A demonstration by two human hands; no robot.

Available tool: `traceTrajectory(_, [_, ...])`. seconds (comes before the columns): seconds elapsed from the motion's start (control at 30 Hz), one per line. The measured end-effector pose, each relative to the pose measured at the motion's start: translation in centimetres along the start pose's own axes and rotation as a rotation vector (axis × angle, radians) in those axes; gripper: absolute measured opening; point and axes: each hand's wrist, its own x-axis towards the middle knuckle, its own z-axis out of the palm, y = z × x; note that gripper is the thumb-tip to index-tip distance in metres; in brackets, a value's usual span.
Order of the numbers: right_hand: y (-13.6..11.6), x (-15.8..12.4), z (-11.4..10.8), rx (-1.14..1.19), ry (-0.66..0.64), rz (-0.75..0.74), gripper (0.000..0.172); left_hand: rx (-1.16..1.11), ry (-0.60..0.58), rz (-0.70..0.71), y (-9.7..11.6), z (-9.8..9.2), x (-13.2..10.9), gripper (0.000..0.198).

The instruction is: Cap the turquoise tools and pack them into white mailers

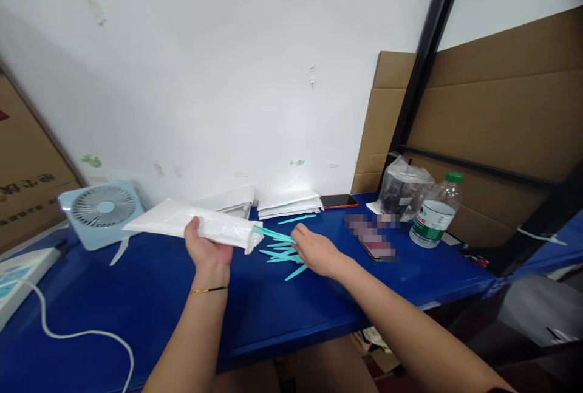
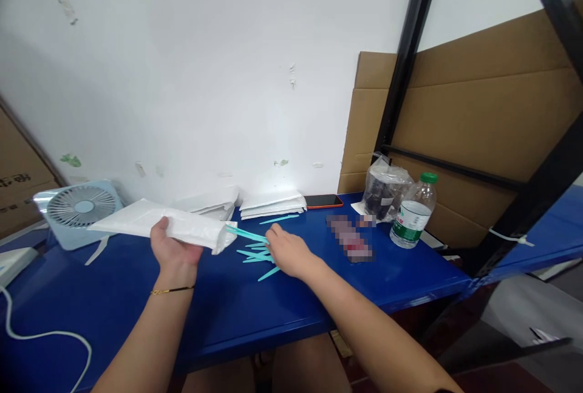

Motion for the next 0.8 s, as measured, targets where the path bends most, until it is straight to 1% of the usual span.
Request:
traceTrajectory(0.07, [1.7, -0.5, 0.1, -0.077, -0.02, -0.031, 0.014, -0.021, 0.006, -0.012, 1.0, -0.5, 0.8, 0.029])
traceTrajectory(0.17, [3.1, -1.0, 0.5, -0.149, -0.037, -0.079, 0.013, -0.088, -0.025, -0.138, 1.8, -1.3, 1.4, 0.034])
traceTrajectory(0.23, [3.5, -1.1, 0.5, -0.129, -0.054, -0.103, 0.017, -0.115, -0.053, -0.226, 1.9, -1.6, 1.4, 0.034])
traceTrajectory(0.27, [3.7, -1.1, 0.4, -0.098, -0.065, -0.112, 0.019, -0.094, -0.055, -0.252, 1.9, -1.7, 1.4, 0.033])
traceTrajectory(0.3, [3.9, -1.1, 0.3, -0.059, -0.073, -0.117, 0.022, -0.046, -0.05, -0.256, 1.9, -1.7, 1.5, 0.031])
traceTrajectory(0.33, [4.3, -1.1, 0.1, -0.013, -0.082, -0.12, 0.026, 0.025, -0.038, -0.23, 2.1, -1.8, 1.6, 0.029])
traceTrajectory(0.37, [4.7, -1.0, -0.1, 0.035, -0.093, -0.12, 0.03, 0.12, -0.027, -0.171, 2.3, -1.9, 1.8, 0.029])
traceTrajectory(0.43, [6.1, -0.7, -0.3, 0.13, -0.104, -0.107, 0.034, 0.413, -0.048, 0.029, 2.8, -2.3, 2.4, 0.038])
traceTrajectory(0.47, [6.9, -0.3, -0.2, 0.169, -0.095, -0.09, 0.033, 0.607, -0.081, 0.149, 3.2, -2.7, 2.8, 0.047])
traceTrajectory(0.5, [7.8, 0.1, 0.0, 0.198, -0.078, -0.063, 0.031, 0.852, -0.138, 0.258, 3.5, -3.1, 3.3, 0.055])
traceTrajectory(0.57, [9.5, 1.4, 1.0, 0.223, -0.03, 0.01, 0.03, 1.369, -0.274, 0.376, 4.1, -4.3, 4.2, 0.066])
traceTrajectory(0.6, [10.2, 2.1, 1.6, 0.223, -0.018, 0.043, 0.03, 1.594, -0.348, 0.368, 4.2, -5.0, 4.5, 0.069])
traceTrajectory(0.67, [11.3, 3.4, 2.8, 0.225, -0.019, 0.081, 0.031, 1.927, -0.496, 0.254, 4.3, -6.3, 4.9, 0.079])
traceTrajectory(0.73, [11.8, 4.3, 3.8, 0.234, -0.025, 0.088, 0.033, 2.095, -0.654, 0.079, 4.3, -7.3, 4.9, 0.091])
traceTrajectory(0.77, [11.9, 4.6, 4.1, 0.236, -0.025, 0.085, 0.034, 2.126, -0.717, 0.005, 4.2, -7.7, 4.7, 0.096])
traceTrajectory(0.8, [11.9, 4.7, 4.2, 0.245, -0.027, 0.075, 0.033, 2.13, -0.759, -0.039, 4.1, -7.8, 4.4, 0.098])
